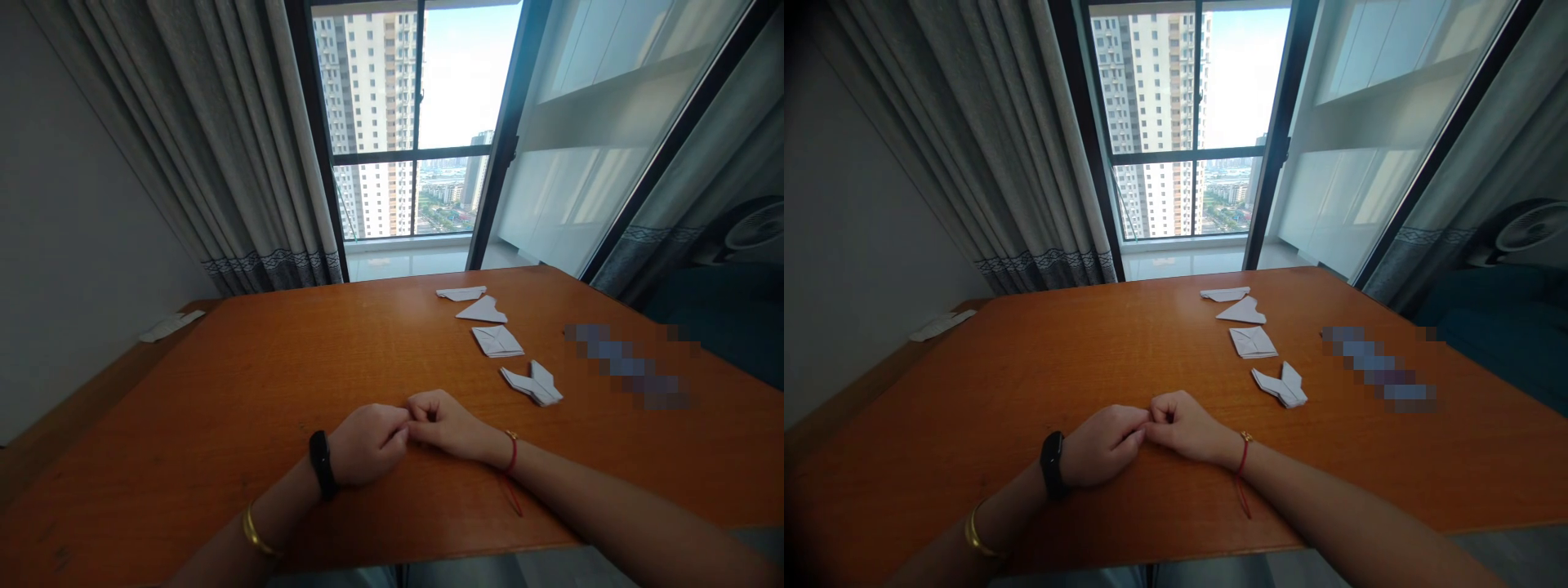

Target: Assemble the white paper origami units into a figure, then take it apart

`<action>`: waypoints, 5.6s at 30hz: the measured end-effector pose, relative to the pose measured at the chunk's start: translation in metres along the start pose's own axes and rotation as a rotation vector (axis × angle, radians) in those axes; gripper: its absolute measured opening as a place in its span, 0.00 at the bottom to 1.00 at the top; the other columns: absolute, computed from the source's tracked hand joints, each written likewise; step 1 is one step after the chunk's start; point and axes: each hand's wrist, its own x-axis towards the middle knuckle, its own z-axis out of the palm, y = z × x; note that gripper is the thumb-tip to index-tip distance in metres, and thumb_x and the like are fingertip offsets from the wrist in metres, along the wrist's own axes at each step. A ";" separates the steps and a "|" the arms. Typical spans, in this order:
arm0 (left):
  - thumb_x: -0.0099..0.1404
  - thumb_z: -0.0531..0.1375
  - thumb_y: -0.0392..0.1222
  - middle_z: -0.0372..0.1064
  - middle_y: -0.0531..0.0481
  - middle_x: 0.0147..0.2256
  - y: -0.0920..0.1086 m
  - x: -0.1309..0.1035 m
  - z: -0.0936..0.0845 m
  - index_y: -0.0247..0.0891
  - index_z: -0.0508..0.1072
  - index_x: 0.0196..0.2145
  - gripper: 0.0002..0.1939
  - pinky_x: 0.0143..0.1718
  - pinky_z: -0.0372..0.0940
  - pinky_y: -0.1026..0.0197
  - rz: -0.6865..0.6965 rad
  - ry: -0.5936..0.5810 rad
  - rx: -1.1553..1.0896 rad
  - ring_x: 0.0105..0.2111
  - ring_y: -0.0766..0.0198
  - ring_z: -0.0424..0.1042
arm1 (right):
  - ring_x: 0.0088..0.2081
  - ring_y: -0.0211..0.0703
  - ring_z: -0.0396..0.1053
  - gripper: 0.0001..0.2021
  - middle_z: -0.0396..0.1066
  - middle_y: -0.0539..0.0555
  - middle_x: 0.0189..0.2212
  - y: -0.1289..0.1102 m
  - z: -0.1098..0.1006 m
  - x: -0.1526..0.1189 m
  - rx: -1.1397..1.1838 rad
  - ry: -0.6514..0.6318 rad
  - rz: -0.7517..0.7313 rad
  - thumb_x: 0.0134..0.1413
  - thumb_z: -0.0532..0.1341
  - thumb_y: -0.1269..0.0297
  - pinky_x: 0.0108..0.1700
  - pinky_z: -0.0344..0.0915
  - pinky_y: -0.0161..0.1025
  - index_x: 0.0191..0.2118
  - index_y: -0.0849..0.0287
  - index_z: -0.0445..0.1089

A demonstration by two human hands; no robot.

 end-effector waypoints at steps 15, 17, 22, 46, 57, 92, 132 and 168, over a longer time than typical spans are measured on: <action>0.62 0.48 0.34 0.65 0.52 0.26 0.003 -0.001 -0.002 0.37 0.64 0.27 0.08 0.28 0.52 0.64 -0.005 -0.012 0.016 0.26 0.66 0.61 | 0.21 0.31 0.48 0.18 0.52 0.43 0.16 0.004 0.000 -0.001 0.014 -0.012 -0.001 0.48 0.62 0.64 0.23 0.45 0.31 0.18 0.59 0.52; 0.62 0.48 0.33 0.65 0.52 0.26 0.003 -0.001 -0.003 0.37 0.64 0.27 0.09 0.29 0.52 0.64 0.001 -0.006 -0.003 0.26 0.66 0.61 | 0.22 0.31 0.49 0.19 0.52 0.43 0.16 0.003 0.000 -0.001 0.009 -0.010 0.002 0.48 0.63 0.63 0.23 0.46 0.31 0.17 0.59 0.51; 0.61 0.50 0.34 0.63 0.54 0.25 0.002 -0.001 -0.002 0.37 0.62 0.26 0.07 0.28 0.51 0.65 -0.010 -0.016 0.002 0.25 0.68 0.60 | 0.22 0.31 0.48 0.18 0.52 0.43 0.16 0.004 0.000 -0.002 0.004 -0.010 -0.004 0.47 0.62 0.65 0.23 0.46 0.31 0.18 0.59 0.52; 0.63 0.49 0.34 0.64 0.53 0.25 0.003 0.000 -0.003 0.37 0.64 0.26 0.09 0.27 0.52 0.65 -0.042 -0.023 0.057 0.25 0.67 0.60 | 0.20 0.30 0.50 0.18 0.55 0.43 0.15 0.005 0.001 -0.001 0.075 -0.005 0.035 0.47 0.62 0.63 0.22 0.46 0.30 0.17 0.58 0.52; 0.62 0.49 0.33 0.64 0.53 0.25 0.004 0.000 -0.004 0.37 0.65 0.27 0.09 0.28 0.52 0.65 -0.045 -0.032 0.033 0.25 0.67 0.59 | 0.21 0.31 0.49 0.20 0.54 0.43 0.15 0.005 0.001 0.000 0.042 -0.007 0.035 0.47 0.63 0.61 0.22 0.46 0.31 0.17 0.58 0.51; 0.62 0.49 0.33 0.64 0.54 0.26 0.000 0.000 -0.003 0.38 0.63 0.27 0.08 0.29 0.52 0.65 0.017 -0.010 -0.007 0.26 0.67 0.60 | 0.20 0.31 0.50 0.18 0.56 0.44 0.15 0.001 0.000 -0.001 0.060 -0.025 0.058 0.47 0.62 0.64 0.22 0.46 0.31 0.18 0.58 0.52; 0.66 0.49 0.49 0.64 0.53 0.25 -0.023 0.037 -0.009 0.38 0.63 0.26 0.16 0.25 0.50 0.64 -0.204 0.190 0.115 0.25 0.67 0.61 | 0.66 0.64 0.32 0.35 0.37 0.61 0.67 0.034 -0.212 0.068 -1.220 0.740 0.396 0.58 0.44 0.42 0.60 0.34 0.67 0.65 0.56 0.46; 0.46 0.69 0.49 0.33 0.38 0.65 -0.048 0.035 0.009 0.42 0.39 0.65 0.57 0.63 0.42 0.44 -0.136 0.406 -0.048 0.65 0.48 0.36 | 0.58 0.59 0.58 0.39 0.58 0.64 0.59 -0.011 -0.118 0.014 -0.836 0.377 0.330 0.45 0.61 0.42 0.58 0.55 0.50 0.60 0.60 0.58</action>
